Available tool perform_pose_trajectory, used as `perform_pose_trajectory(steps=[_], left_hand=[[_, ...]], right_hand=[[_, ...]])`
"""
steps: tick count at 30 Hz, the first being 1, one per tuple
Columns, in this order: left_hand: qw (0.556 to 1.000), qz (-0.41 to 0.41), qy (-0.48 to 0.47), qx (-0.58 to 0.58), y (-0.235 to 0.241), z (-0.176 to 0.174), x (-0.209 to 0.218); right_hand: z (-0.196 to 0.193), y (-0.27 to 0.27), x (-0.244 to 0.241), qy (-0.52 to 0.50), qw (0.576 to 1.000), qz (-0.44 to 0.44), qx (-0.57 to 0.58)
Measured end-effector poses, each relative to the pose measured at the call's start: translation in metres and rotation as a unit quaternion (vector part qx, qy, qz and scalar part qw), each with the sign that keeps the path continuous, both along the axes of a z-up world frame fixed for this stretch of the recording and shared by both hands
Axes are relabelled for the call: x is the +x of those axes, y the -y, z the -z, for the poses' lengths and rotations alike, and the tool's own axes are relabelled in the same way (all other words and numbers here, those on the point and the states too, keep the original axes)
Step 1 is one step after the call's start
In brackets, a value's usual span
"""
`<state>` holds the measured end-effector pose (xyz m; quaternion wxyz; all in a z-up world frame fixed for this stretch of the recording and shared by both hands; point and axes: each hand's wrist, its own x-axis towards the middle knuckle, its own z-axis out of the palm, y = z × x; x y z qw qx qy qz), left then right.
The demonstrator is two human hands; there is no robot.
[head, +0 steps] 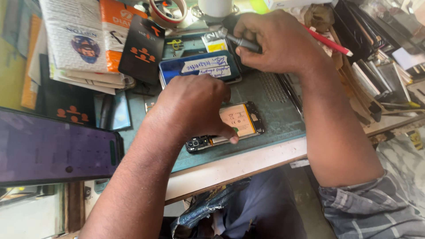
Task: The person is repairing a smartphone by removing screws from the back cover and internal components using a screwdriver. They carefully detach parts and place them on the workbench.
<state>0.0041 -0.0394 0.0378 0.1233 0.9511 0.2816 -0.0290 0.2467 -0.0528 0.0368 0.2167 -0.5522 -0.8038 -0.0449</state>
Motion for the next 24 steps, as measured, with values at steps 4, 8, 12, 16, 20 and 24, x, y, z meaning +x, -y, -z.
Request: perform_pose_trajectory(steps=[4,8,12,16,20,24], left_hand=[[0.999,0.027,-0.013,0.013,0.005,-0.002,0.005],[1.0,0.029,-0.001,-0.002,0.007,-0.002,0.004],[1.0,0.013,-0.001,0.016,0.001,-0.001,0.0],[1.0,-0.025,0.001,-0.005,-0.008,0.006,-0.002],[0.992,-0.054,0.101,0.049,-0.017,0.006,-0.008],[0.972,-0.118,0.155,0.133,-0.029,0.007,-0.024]], right_hand=[[0.001,0.002,-0.005,-0.033,0.999,-0.02,-0.012],[0.0,0.001,-0.011,-0.043,0.998,-0.048,-0.012],[0.0,0.001,-0.01,-0.043,0.998,-0.042,-0.012],[0.004,0.001,-0.002,-0.068,0.997,-0.012,-0.024],[0.003,0.002,-0.001,-0.134,0.988,-0.079,-0.006],[0.005,0.001,-0.004,-0.267,0.95,-0.141,-0.082]])
